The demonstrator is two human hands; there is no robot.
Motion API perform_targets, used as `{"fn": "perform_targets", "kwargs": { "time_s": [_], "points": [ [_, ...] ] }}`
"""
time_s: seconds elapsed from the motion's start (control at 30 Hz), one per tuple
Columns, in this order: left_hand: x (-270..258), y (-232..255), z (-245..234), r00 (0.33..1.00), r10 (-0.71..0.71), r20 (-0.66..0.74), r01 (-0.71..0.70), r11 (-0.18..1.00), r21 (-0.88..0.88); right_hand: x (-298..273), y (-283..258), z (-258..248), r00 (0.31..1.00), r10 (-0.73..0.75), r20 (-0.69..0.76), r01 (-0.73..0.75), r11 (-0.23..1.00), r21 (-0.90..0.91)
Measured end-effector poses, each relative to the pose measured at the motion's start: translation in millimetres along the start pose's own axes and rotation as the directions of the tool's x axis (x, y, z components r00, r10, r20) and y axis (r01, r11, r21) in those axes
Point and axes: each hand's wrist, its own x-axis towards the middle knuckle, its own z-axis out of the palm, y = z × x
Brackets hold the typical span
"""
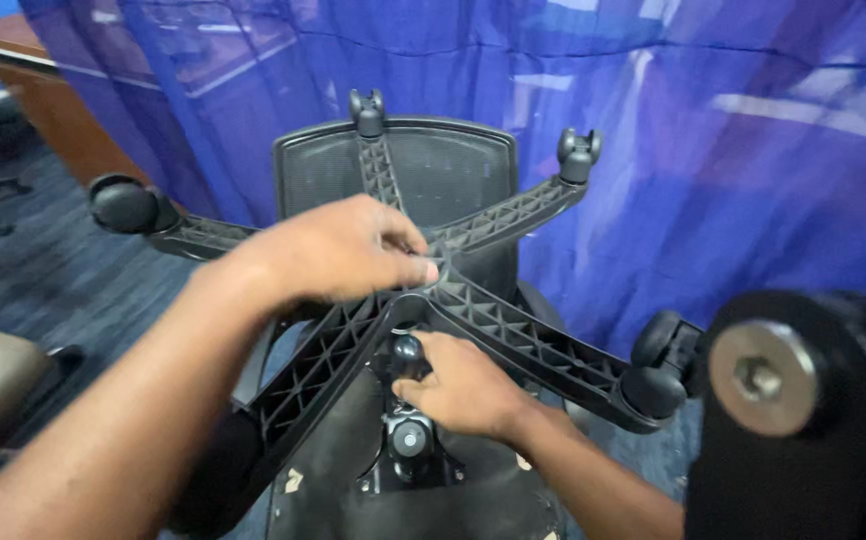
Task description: The person attaches the five-star base to the underside of an office chair seat using a screwdriver. They insert and tighten a central screw to secure the base to the seat.
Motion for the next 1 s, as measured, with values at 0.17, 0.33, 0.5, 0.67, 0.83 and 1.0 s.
{"fn": "perform_targets", "kwargs": {
  "time_s": [0.17, 0.33, 0.5, 0.67, 0.83, 1.0],
  "points": [
    [-23, 19, 36, 0.992, -0.124, 0.032, 0.127, 0.981, -0.143, -11, 21, 11, 0.996, 0.072, 0.046, -0.071, 0.997, -0.041],
    [-50, 6, 108, 0.981, -0.191, -0.024, 0.178, 0.949, -0.260, -18, 51, 9, 0.997, 0.065, 0.045, -0.064, 0.998, -0.007],
    [-71, -26, 171, 0.976, -0.209, -0.057, 0.142, 0.814, -0.564, -25, 69, 16, 0.997, 0.077, -0.014, -0.078, 0.994, -0.075],
    [-68, -60, 209, 0.937, -0.289, -0.196, 0.116, 0.786, -0.608, -21, 67, 28, 0.989, 0.145, -0.008, -0.144, 0.978, -0.149],
    [-69, -90, 237, 0.931, -0.330, -0.158, 0.113, 0.670, -0.733, -14, 65, 43, 0.981, 0.190, -0.044, -0.195, 0.971, -0.138],
    [-83, -141, 258, 0.896, -0.435, -0.085, 0.222, 0.607, -0.763, -6, 57, 64, 0.949, 0.298, -0.105, -0.312, 0.938, -0.152]
  ]
}}
